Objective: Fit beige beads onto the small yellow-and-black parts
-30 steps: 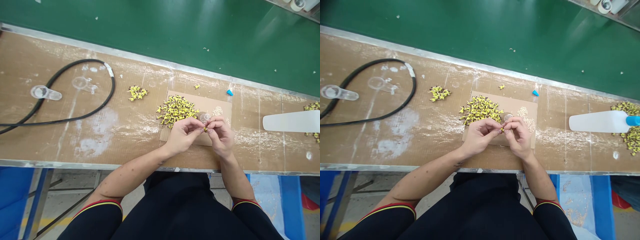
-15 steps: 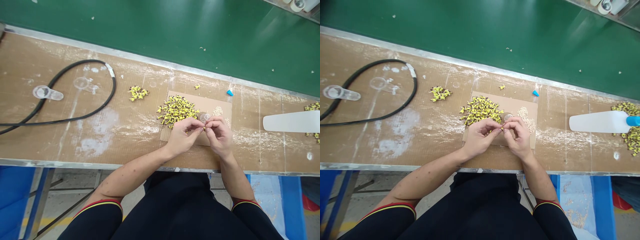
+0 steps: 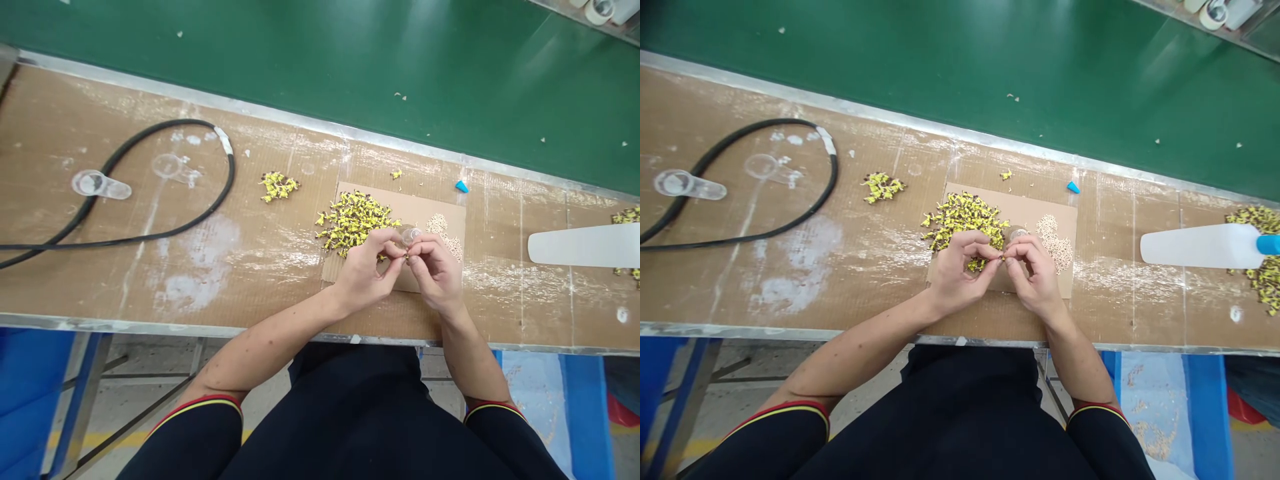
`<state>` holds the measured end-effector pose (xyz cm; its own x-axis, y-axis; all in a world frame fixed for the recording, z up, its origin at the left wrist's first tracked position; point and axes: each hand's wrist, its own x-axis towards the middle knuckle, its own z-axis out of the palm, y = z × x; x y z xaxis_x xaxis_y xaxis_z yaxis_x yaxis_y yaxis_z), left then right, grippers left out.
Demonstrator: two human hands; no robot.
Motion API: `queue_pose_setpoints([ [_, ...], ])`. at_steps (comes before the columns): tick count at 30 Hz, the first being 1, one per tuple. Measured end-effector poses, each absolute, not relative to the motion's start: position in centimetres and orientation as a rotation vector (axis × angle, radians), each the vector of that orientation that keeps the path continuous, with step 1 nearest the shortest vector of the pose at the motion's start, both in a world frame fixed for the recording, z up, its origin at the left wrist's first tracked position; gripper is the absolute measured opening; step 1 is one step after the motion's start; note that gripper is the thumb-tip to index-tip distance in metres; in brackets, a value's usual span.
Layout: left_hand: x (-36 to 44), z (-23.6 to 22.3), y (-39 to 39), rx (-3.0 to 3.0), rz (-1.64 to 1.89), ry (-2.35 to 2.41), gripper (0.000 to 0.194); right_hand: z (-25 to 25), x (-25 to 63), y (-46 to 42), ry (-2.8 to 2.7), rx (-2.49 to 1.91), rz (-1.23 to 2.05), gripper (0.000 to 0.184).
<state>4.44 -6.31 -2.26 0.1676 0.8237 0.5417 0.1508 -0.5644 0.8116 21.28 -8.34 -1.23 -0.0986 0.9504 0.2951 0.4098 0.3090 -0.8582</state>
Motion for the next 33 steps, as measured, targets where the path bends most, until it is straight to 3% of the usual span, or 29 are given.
queue_pose_setpoints([
  [7,4.4,-2.7,-6.4,2.069,1.510,0.945,0.038,-1.3,21.2,-8.3,-1.603,-1.233,0.851,0.008],
  [16,4.5,-2.3,-6.3,1.688,1.413,0.870,0.034,-1.4,21.2,-8.6,-1.533,-1.198,0.881,0.005],
  [18,3.2,-1.6,-5.1,1.688,1.377,0.932,0.024,-1.4,21.9,-8.6,-1.471,-1.187,0.893,0.018],
  [21,-0.7,-0.7,-2.1,1.708,1.340,1.195,0.006,-1.4,24.0,-8.3,-1.403,-1.252,0.707,0.031],
  [25,-7.1,-1.1,1.7,1.603,1.262,1.613,0.006,-1.4,27.5,-7.3,-1.553,-1.548,0.284,0.016],
  [33,-11.0,-3.6,3.7,1.655,0.970,1.940,0.012,-3.2,31.2,-6.5,-1.845,-1.884,0.277,0.031],
])
